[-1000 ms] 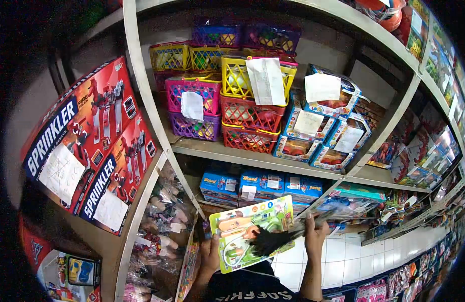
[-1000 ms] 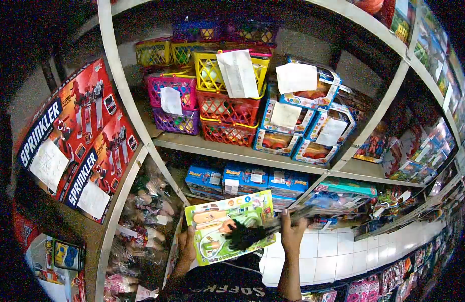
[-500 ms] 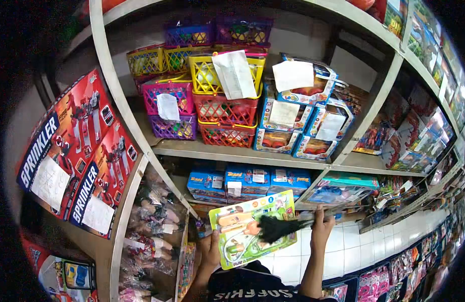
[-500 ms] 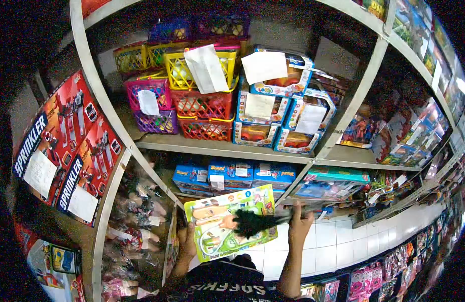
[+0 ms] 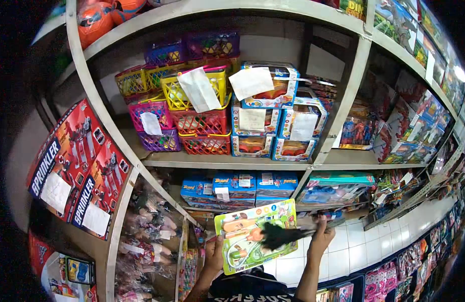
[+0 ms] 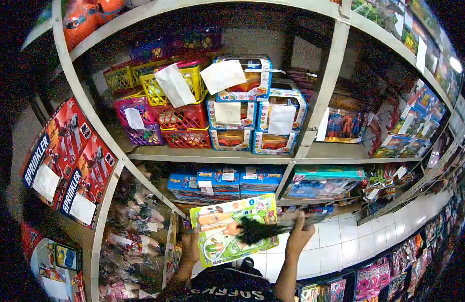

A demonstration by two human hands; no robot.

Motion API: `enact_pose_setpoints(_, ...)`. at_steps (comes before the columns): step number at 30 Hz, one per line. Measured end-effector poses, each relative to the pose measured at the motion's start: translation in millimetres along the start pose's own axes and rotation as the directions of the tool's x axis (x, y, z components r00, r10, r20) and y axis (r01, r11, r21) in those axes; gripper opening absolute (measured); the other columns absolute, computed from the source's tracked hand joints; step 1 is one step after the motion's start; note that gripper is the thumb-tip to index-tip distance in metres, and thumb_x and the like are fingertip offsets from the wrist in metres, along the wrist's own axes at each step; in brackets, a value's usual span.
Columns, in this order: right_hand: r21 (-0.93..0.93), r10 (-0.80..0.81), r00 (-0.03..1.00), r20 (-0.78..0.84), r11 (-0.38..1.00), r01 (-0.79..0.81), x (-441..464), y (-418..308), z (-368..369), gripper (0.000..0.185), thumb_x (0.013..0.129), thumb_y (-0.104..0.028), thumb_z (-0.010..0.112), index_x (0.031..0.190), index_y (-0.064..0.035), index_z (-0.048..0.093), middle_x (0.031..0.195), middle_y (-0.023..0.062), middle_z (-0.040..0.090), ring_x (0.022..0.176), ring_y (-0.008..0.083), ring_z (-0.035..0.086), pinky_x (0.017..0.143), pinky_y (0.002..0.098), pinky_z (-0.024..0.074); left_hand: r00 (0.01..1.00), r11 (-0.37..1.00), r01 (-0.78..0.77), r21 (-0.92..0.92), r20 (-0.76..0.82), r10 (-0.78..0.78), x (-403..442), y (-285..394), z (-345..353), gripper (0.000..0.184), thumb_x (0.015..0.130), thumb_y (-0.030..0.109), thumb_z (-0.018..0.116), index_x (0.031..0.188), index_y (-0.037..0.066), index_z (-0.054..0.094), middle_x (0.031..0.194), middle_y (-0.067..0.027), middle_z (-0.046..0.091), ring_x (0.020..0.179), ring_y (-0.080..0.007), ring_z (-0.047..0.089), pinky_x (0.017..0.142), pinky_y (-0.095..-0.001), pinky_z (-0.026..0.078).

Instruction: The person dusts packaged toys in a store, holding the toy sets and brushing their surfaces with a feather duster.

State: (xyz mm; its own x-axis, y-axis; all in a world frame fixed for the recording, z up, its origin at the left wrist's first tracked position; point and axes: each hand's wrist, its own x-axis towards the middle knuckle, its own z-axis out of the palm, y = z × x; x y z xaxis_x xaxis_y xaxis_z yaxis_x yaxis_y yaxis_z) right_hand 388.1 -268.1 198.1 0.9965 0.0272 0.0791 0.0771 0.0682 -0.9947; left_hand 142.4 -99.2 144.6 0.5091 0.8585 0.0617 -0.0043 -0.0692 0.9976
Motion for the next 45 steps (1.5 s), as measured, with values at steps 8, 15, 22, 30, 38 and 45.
enact_pose_setpoints(8,-0.070,-0.132,0.969,0.208,0.986,0.150,10,1,-21,0.023,0.090,-0.020,0.065,0.082,0.0009,0.060,0.073,0.0054,0.059,0.067,0.0124,0.052,0.061,0.0290,0.0428,0.998,0.997,0.000,-0.079,-0.057,-0.005,-9,19,37,0.043,0.102,0.031,0.039,0.096,-0.006,0.060,0.086,-0.0066,0.063,0.078,-0.0103,0.054,0.068,-0.0293,0.043)
enact_pose_setpoints(15,0.046,0.086,0.996,0.004,0.995,-0.086,33,-10,-45,0.039,0.094,-0.043,0.057,0.077,-0.0078,0.053,0.061,-0.0047,0.042,0.053,0.0054,0.035,0.049,0.0246,0.0281,0.985,0.949,0.074,-0.306,-0.128,-0.118,-13,10,57,0.042,0.102,0.034,0.042,0.096,-0.003,0.062,0.084,-0.0040,0.062,0.075,-0.0086,0.054,0.067,-0.0254,0.043)
enact_pose_setpoints(22,0.030,0.025,1.000,0.005,0.999,-0.026,54,-3,-65,0.042,0.095,-0.043,0.055,0.077,-0.0044,0.055,0.058,-0.0044,0.044,0.050,0.0045,0.035,0.044,0.0240,0.0257,0.977,0.991,-0.049,-0.123,-0.213,0.022,-17,17,63,0.047,0.101,0.036,0.043,0.084,-0.004,0.061,0.077,-0.0016,0.061,0.069,-0.0059,0.050,0.062,-0.0255,0.040)
enact_pose_setpoints(30,0.143,0.040,0.996,-0.076,0.989,-0.029,71,-4,-76,0.043,0.094,-0.044,0.056,0.072,-0.0085,0.047,0.064,-0.0038,0.042,0.052,0.0063,0.037,0.048,0.0239,0.0301,0.979,0.993,0.048,-0.108,-0.194,-0.069,-19,20,70,0.049,0.101,0.037,0.041,0.091,-0.005,0.064,0.084,-0.0043,0.065,0.073,-0.0073,0.054,0.068,-0.0250,0.044)
enact_pose_setpoints(38,0.022,-0.012,1.000,0.011,1.000,0.012,77,-7,-107,0.040,0.095,-0.042,0.055,0.076,-0.0069,0.051,0.058,-0.0038,0.041,0.049,0.0063,0.038,0.046,0.0233,0.0308,0.997,0.995,0.001,-0.100,-0.080,-0.009,-10,14,93,0.044,0.102,0.034,0.042,0.094,-0.004,0.063,0.083,-0.0046,0.064,0.075,-0.0080,0.056,0.066,-0.0265,0.044)
enact_pose_setpoints(45,0.024,0.068,0.998,0.008,0.997,-0.068,83,-8,-115,0.040,0.095,-0.043,0.054,0.079,-0.0058,0.055,0.065,-0.0022,0.043,0.059,0.0064,0.040,0.054,0.0229,0.0335,0.994,0.980,0.093,-0.176,-0.041,-0.102,-11,22,110,0.043,0.099,0.037,0.046,0.100,-0.003,0.061,0.103,-0.0116,0.060,0.096,-0.0171,0.054,0.090,-0.0368,0.040)
